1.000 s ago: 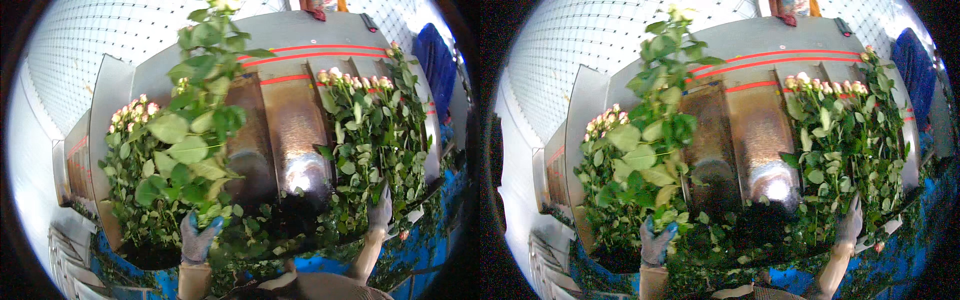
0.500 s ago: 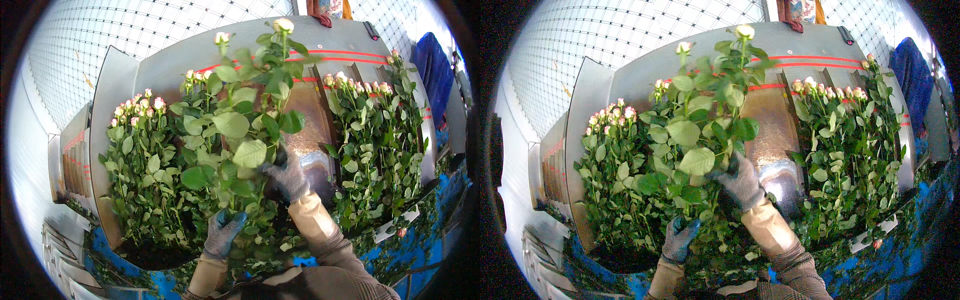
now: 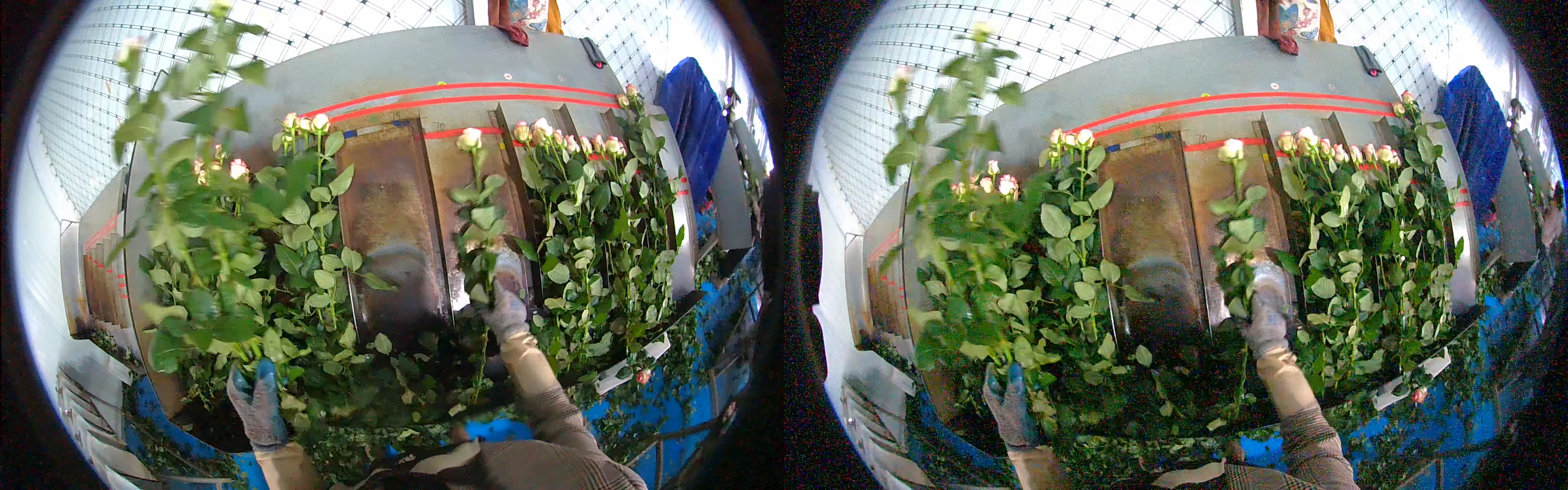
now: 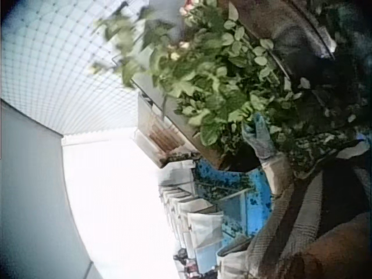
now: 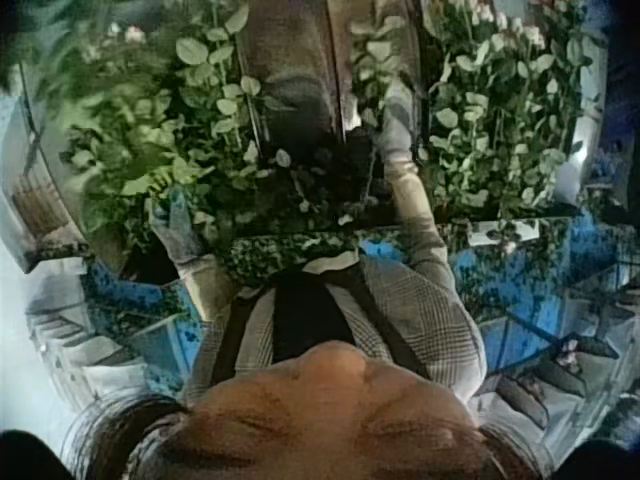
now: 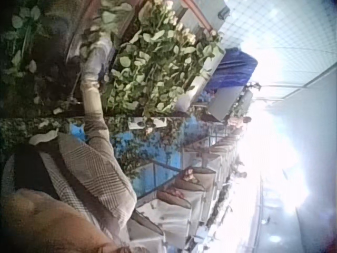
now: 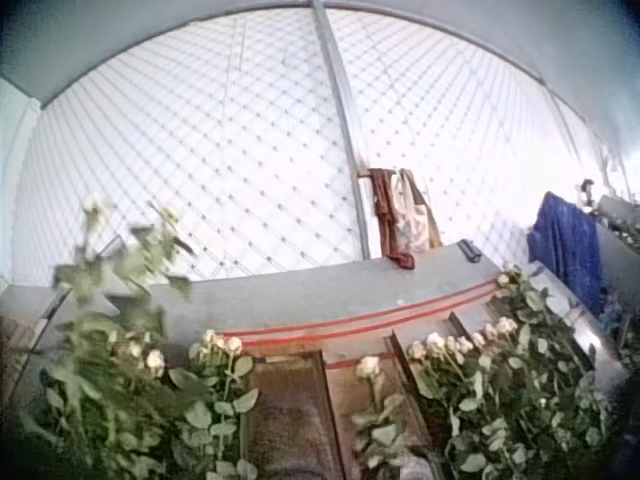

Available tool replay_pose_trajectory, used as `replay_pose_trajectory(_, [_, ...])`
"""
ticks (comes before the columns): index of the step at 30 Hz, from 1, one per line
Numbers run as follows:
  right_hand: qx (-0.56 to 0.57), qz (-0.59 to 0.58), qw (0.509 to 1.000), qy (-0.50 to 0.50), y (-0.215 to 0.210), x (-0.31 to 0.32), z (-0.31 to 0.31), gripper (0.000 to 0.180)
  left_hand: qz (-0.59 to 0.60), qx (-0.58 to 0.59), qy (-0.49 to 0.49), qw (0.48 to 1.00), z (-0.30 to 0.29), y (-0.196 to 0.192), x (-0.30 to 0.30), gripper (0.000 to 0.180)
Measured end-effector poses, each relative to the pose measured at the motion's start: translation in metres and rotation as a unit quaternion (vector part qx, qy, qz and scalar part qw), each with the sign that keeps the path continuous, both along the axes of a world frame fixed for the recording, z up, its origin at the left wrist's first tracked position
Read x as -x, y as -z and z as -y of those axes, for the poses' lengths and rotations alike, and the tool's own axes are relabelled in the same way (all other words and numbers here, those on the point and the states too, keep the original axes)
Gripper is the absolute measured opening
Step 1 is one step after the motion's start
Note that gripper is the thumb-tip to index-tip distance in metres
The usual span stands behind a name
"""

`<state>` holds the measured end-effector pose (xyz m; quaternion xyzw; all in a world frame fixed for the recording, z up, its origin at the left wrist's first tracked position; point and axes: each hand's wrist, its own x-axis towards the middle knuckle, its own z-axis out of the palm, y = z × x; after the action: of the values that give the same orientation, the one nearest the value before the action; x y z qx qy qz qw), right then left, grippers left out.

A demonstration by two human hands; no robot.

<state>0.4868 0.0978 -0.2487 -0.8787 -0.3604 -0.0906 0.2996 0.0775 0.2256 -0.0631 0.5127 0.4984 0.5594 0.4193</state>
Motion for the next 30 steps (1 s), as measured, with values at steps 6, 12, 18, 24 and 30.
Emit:
replay_pose_trajectory(6, [0.07,-0.077,0.994,0.028,0.044,0.005,0.011,0.07,0.023,-0.05,0.075,0.996,-0.004,0.017,0.024,0.061])
replay_pose_trajectory(12, [-0.193,-0.04,0.98,0.03,-0.004,-0.003,0.068,0.072,0.048,-0.055,-0.005,0.997,0.0,0.031,0.043,0.056])
replay_pose_trajectory(18, [0.049,0.046,0.983,0.173,0.004,-0.087,0.134,0.062,0.0,-0.061,0.009,0.998,0.003,0.034,0.03,0.054])
replay_pose_trajectory(24, [-0.041,-0.034,0.985,0.162,0.001,-0.068,0.133,0.077,-0.107,-0.105,0.074,0.986,0.009,0.036,0.012,0.055])
replay_pose_trajectory(30, [-0.129,-0.042,0.983,-0.122,-0.124,0.069,0.103,0.082,-0.262,-0.192,0.151,0.934,0.024,0.042,-0.017,0.051])
